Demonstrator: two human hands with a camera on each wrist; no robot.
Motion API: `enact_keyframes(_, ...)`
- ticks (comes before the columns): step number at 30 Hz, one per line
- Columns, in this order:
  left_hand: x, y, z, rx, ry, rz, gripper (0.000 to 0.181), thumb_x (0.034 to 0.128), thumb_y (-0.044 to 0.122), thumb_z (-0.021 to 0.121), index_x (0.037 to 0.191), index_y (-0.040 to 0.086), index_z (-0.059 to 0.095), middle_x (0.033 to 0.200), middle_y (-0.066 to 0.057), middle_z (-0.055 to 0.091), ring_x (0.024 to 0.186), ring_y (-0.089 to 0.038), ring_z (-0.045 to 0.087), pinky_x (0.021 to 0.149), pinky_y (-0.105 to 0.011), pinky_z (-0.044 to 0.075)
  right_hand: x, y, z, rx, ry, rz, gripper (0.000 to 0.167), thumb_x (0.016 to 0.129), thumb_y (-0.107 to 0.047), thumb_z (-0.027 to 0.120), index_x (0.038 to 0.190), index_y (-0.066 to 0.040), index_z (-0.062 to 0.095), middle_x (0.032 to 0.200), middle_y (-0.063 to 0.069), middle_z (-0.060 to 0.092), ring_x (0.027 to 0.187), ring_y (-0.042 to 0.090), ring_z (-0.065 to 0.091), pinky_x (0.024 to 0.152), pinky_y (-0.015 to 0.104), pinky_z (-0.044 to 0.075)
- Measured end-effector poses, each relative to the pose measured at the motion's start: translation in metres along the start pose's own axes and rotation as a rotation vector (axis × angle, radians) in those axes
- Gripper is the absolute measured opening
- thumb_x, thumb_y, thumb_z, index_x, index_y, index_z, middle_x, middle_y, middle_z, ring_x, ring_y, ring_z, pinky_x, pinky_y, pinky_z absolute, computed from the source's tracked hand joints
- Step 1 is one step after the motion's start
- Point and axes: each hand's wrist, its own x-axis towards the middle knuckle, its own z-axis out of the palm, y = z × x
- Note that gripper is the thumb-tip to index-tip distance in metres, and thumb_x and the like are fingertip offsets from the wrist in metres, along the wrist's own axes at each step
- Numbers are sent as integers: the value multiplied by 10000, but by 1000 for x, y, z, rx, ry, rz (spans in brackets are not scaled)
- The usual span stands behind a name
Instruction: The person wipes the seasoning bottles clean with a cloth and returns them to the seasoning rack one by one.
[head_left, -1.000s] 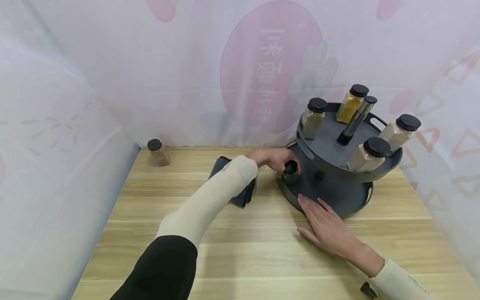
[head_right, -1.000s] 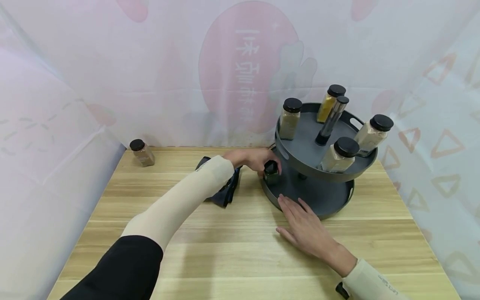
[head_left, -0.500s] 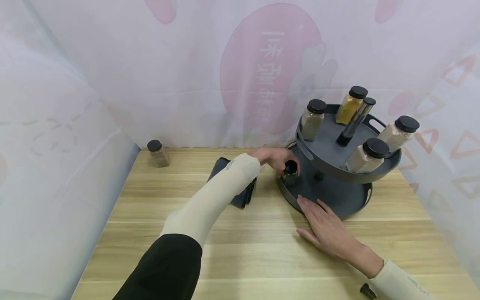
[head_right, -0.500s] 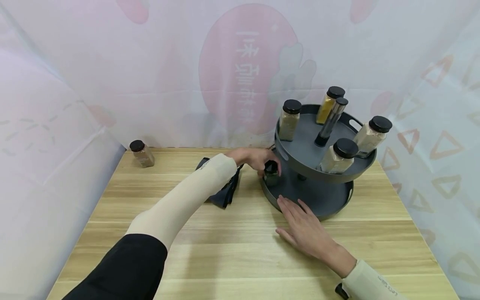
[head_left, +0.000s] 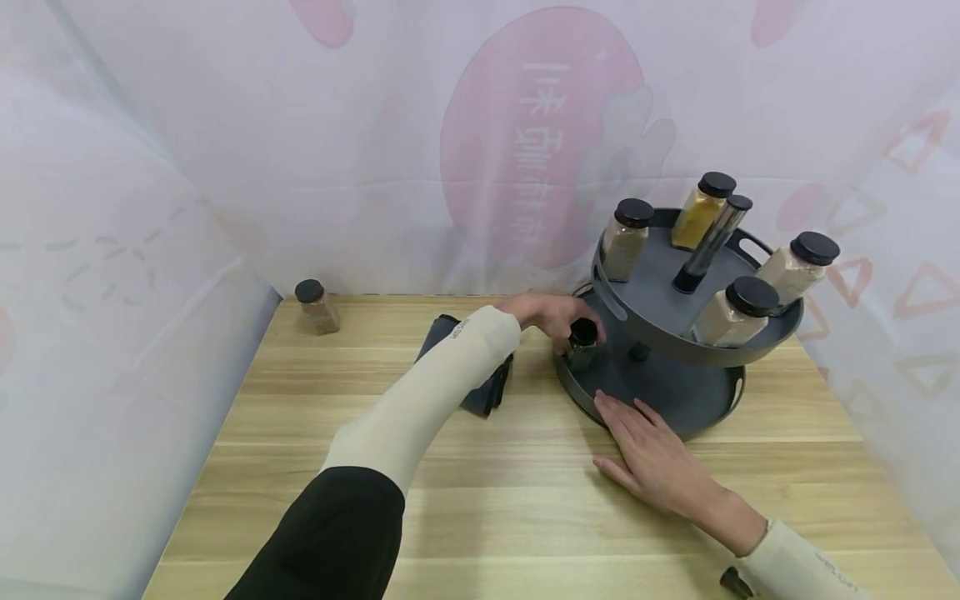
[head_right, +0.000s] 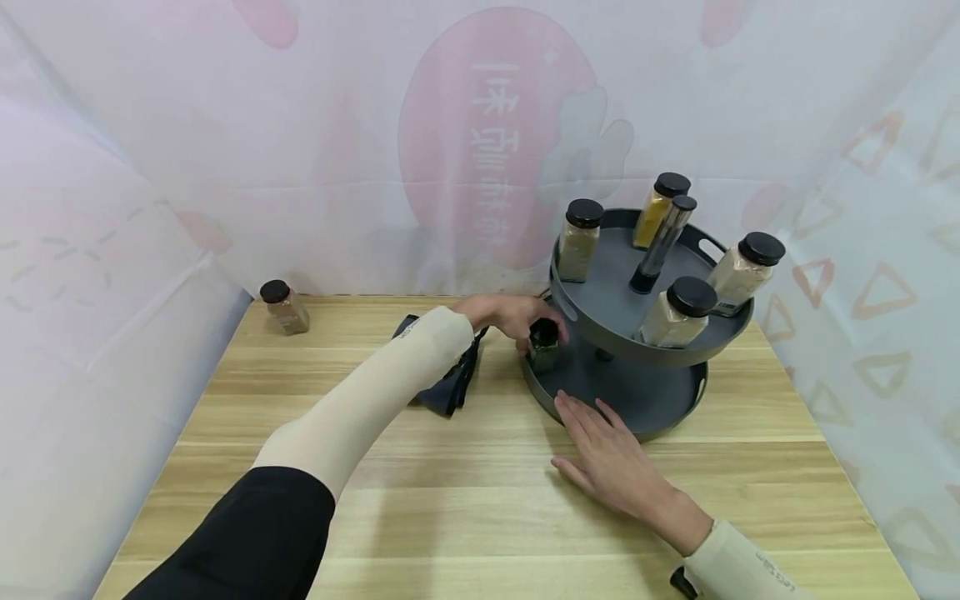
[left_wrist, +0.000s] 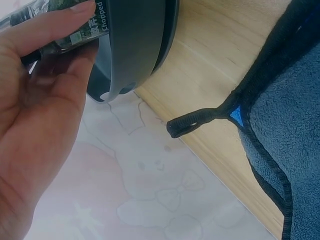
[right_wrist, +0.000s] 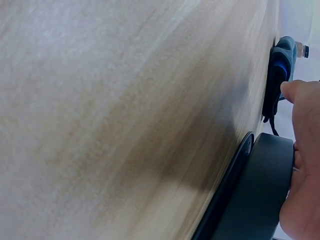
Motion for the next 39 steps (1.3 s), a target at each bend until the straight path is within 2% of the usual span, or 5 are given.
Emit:
enact_keyframes(8,-7,-6,-5,18,38,76,793,809,-234,722,1520,71,550,1587,-76,496,1342,-177,481,984,-244,455,2,0,-1,-4,28,-15,864,969,-447,744,1603,21,389,1619,169,475,1431,330,520,1148,604,393)
enact_keyframes(15,-24,-12,-8,-117,78,132,792,844,-229,674,1566,1,444,1638,-137,443,1548,-240,375,1246,-314,307,2,-2,-3,-1,19,-12,862,965,-439,757,1601,16,396,1621,167,472,1434,329,516,1143,607,401)
enact_keyframes(25,-70,-23,-13,-174,334,96,655,975,56,670,1586,37,434,1628,-149,464,1545,-267,383,1272,-436,275,1,-2,-4,-11,35,-21,835,989,-463,724,1593,20,408,1612,176,480,1423,340,525,1121,601,419)
enact_keyframes(30,-97,-28,-14,-154,396,44,651,999,182,695,1592,85,445,1630,-110,468,1542,-249,383,1275,-438,262,2,-3,-5,-13,19,-10,848,976,-457,733,1599,12,401,1625,181,460,1441,338,506,1135,587,409)
enact_keyframes(39,-138,-43,-11,-89,517,36,641,1018,230,701,1585,60,453,1633,-109,463,1522,-273,413,1271,-423,271,8,-4,-7,-34,37,-17,884,940,-441,767,1596,23,398,1630,198,449,1451,361,496,1129,585,415)
